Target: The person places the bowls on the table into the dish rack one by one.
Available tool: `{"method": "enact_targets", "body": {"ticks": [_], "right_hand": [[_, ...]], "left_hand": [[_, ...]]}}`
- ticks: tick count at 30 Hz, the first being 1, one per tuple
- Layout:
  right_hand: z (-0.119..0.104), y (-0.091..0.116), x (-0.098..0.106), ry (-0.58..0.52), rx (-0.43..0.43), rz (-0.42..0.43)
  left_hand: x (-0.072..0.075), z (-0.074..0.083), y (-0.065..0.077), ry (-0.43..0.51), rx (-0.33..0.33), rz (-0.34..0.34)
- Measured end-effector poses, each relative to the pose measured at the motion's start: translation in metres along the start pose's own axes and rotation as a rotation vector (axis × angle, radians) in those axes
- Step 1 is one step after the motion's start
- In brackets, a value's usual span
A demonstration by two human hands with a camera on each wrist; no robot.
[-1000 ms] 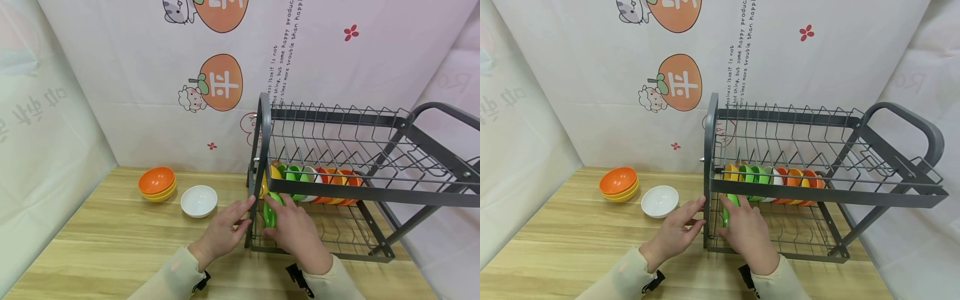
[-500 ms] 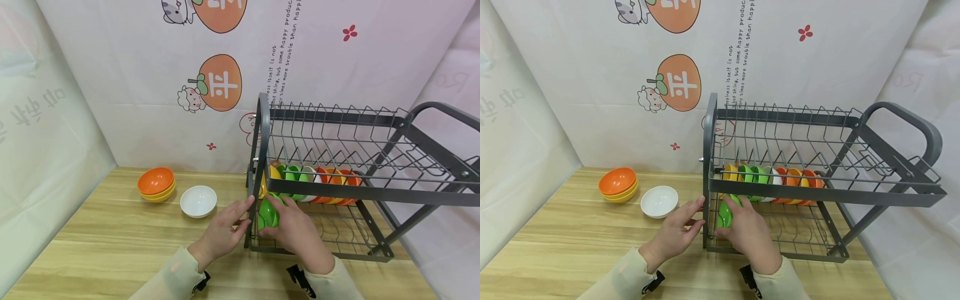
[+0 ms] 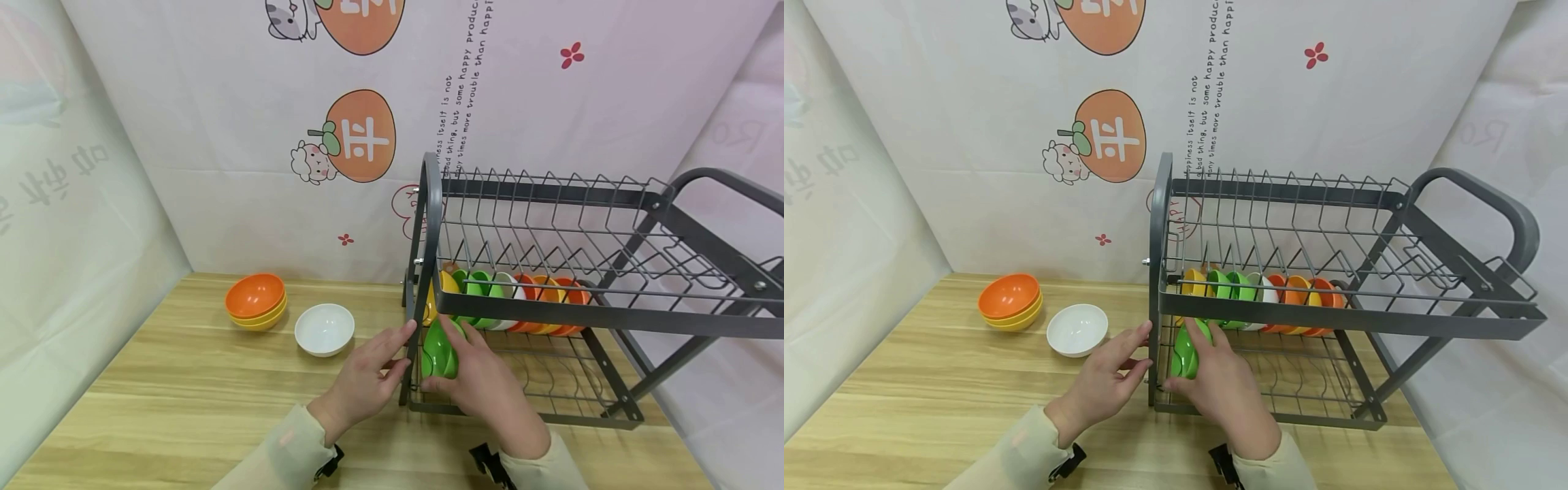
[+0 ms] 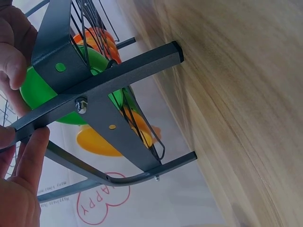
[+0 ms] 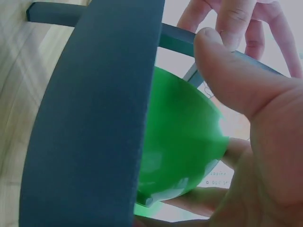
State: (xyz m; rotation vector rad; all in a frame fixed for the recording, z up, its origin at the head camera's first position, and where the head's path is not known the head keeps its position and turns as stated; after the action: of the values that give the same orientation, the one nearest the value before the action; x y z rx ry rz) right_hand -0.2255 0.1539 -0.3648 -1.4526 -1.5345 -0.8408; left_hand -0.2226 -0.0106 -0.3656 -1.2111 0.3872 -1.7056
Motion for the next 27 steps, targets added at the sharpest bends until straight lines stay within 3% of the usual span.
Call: {"method": "enact_targets", "body": {"ticks": [6,11,17,19,24,27], "right_hand": [[-0.002,0.006,0.006,-0.03,0.046,0.018],[-0.014,0.014,0.026,-0.081,0.128,0.181],[-0.036,0.028,0.046,-0.223,0.38,0.395],[-0.042,0.03,0.047,-0.269,0.473,0.444],[-0.056,0.028,0.041,-0.399,0.601,0.46],[-0.061,0.024,0.036,-0.482,0.632,0.429]], "left_hand": [[0.0,0.001,0.0,-0.028,-0.025,0.014],[0.0,0.002,0.0,-0.045,-0.048,0.022],[0.0,0.003,0.0,-0.069,-0.045,0.016],[0.0,0.003,0.0,-0.031,-0.037,0.009],[0.004,0.003,0.003,0.114,-0.049,0.02],[0.014,0.0,0.004,0.116,-0.028,0.081]]}}
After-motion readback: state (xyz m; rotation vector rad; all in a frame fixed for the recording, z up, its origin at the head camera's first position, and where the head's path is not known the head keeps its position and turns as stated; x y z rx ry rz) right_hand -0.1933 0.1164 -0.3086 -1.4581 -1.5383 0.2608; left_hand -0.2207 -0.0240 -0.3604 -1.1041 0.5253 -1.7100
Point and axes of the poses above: each hand's wrist, its own y-axis away from the middle knuckle, its own x-axis out of the back of the hand, z = x × y, the point moved 7 cm from there along -y, towards the middle knuckle, and after that the axes turned 2 degrees about -y, right-handed, at the moved point
